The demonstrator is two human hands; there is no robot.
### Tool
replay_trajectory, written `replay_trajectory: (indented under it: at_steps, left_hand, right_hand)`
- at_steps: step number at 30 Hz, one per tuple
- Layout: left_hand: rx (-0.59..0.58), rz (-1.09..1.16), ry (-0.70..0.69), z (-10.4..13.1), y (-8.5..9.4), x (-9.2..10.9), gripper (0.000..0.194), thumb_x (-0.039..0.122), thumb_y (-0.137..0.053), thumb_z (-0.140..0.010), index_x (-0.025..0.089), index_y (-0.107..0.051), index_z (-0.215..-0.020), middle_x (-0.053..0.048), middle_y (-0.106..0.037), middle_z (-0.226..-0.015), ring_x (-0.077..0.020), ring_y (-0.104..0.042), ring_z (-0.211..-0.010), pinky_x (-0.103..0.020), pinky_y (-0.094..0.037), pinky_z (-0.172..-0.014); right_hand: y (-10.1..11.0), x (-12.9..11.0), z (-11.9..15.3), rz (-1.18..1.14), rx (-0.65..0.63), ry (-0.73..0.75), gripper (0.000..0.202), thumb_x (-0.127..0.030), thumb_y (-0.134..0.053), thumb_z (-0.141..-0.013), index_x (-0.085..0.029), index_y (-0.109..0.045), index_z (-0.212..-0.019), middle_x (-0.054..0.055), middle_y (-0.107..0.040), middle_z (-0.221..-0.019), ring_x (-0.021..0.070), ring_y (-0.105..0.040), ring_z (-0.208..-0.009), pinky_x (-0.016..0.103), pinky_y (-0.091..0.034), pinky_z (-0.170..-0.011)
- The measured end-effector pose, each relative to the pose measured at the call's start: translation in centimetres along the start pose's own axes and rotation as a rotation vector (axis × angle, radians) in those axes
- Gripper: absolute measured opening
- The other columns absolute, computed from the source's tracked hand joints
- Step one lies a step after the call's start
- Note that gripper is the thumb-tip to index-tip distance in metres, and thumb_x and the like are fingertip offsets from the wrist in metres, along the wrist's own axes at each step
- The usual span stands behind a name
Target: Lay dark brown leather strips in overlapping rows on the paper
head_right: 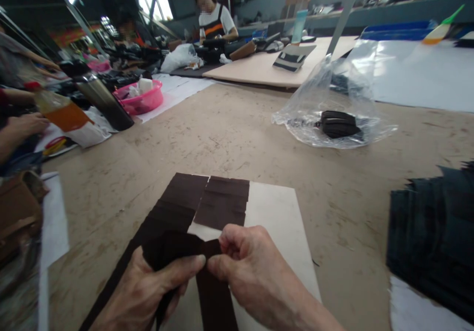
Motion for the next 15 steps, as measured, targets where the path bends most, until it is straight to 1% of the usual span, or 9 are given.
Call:
replay_trajectory:
  at_steps: [1, 3, 5, 7, 8, 10, 12, 14, 15]
  left_hand:
    - [0.005, 0.006, 0.019, 0.0, -0.1, -0.1, 0.035, 0.037, -0.066, -0.057, 0.015, -0.045, -0.04, 0.006, -0.035, -0.033, -0.004, -0.029, -0.029, -0.017, -0.02, -0.031]
    - [0.089, 0.093, 0.086, -0.1, 0.3, -0.7, 0.037, 0.039, -0.068, -0.055, 0.016, -0.043, -0.039, 0.006, -0.036, -0.032, -0.0039, -0.029, -0.027, -0.017, -0.019, -0.03]
    - [0.189, 0.214, 0.134, -0.3, 0.8, -1.4, 0.039, 0.04, -0.069, -0.055, 0.015, -0.043, -0.039, 0.006, -0.036, -0.029, -0.004, -0.029, -0.025, -0.017, -0.02, -0.028]
    - [0.229, 0.32, 0.153, -0.6, 0.9, -1.9, 0.041, 0.04, -0.068, -0.057, 0.015, -0.043, -0.037, 0.006, -0.035, -0.027, -0.0042, -0.03, -0.024, -0.016, -0.021, -0.027]
    - [0.236, 0.354, 0.157, -0.7, 0.9, -2.0, 0.041, 0.039, -0.068, -0.058, 0.014, -0.044, -0.037, 0.006, -0.034, -0.027, -0.004, -0.03, -0.023, -0.016, -0.021, -0.027]
    - [0.244, 0.39, 0.169, -0.8, 0.8, -2.4, 0.04, 0.038, -0.067, -0.059, 0.014, -0.045, -0.037, 0.006, -0.034, -0.026, -0.0038, -0.03, -0.023, -0.015, -0.022, -0.027]
    - [0.251, 0.395, 0.167, -0.9, 0.8, -2.5, 0.039, 0.037, -0.068, -0.058, 0.013, -0.046, -0.036, 0.005, -0.035, -0.025, -0.0036, -0.03, -0.022, -0.015, -0.022, -0.026]
    - [0.258, 0.378, 0.159, -1.1, 0.7, -2.5, 0.041, 0.039, -0.069, -0.056, 0.013, -0.045, -0.035, 0.005, -0.034, -0.025, -0.0037, -0.03, -0.021, -0.015, -0.022, -0.026]
    - [0.271, 0.378, 0.151, -1.2, 0.8, -2.5, 0.042, 0.039, -0.07, -0.054, 0.013, -0.044, -0.035, 0.005, -0.036, -0.026, -0.0038, -0.031, -0.022, -0.015, -0.022, -0.025]
  right_hand:
    - [-0.2, -0.3, 0.1, 0.04, -0.001, 0.028, 0.02, -0.021, -0.052, -0.06, -0.019, -0.035, -0.05, -0.008, -0.028, -0.044, 0.0058, -0.023, -0.042, 0.021, -0.016, -0.039]
    - [-0.7, -0.1, 0.4, 0.034, -0.017, 0.036, 0.019, -0.02, -0.052, -0.06, -0.019, -0.036, -0.051, -0.007, -0.028, -0.046, 0.0066, -0.025, -0.046, 0.021, -0.018, -0.041]
    - [-1.4, 0.7, 0.7, -0.079, -0.082, -0.01, 0.015, -0.023, -0.053, -0.062, -0.018, -0.041, -0.054, -0.006, -0.034, -0.05, 0.0072, -0.03, -0.048, 0.02, -0.022, -0.044]
    - [-1.9, 1.7, 1.1, -0.209, -0.121, -0.064, 0.012, -0.026, -0.053, -0.063, -0.016, -0.048, -0.058, -0.004, -0.041, -0.053, 0.0083, -0.037, -0.05, 0.02, -0.027, -0.047]
    - [-1.9, 2.2, 1.2, -0.244, -0.104, -0.085, 0.013, -0.027, -0.053, -0.064, -0.016, -0.049, -0.058, -0.003, -0.044, -0.055, 0.0088, -0.04, -0.051, 0.02, -0.029, -0.048]
    - [-1.2, 3.1, 1.3, -0.231, 0.007, -0.125, 0.018, -0.032, -0.052, -0.066, -0.017, -0.05, -0.056, -0.003, -0.045, -0.053, 0.0079, -0.039, -0.047, 0.019, -0.029, -0.046]
    - [0.1, 3.6, 1.2, -0.134, 0.158, -0.155, 0.025, -0.037, -0.048, -0.069, -0.018, -0.048, -0.052, -0.005, -0.04, -0.047, 0.0066, -0.031, -0.04, 0.019, -0.024, -0.04]
    - [1.1, 3.5, 1.0, 0.005, 0.275, -0.13, 0.029, -0.04, -0.045, -0.071, -0.019, -0.047, -0.049, -0.006, -0.034, -0.042, 0.0068, -0.027, -0.037, 0.02, -0.019, -0.036]
    - [1.6, 3.1, 0.8, 0.078, 0.327, -0.092, 0.03, -0.039, -0.045, -0.07, -0.019, -0.046, -0.048, -0.006, -0.032, -0.04, 0.0071, -0.027, -0.036, 0.021, -0.019, -0.036]
Point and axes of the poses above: each hand's wrist, its own z-axis away from the middle knuckle, its own y-axis out of the back of the hand, x = y × z, the point moved 7 cm from there along -z, towards the middle knuckle
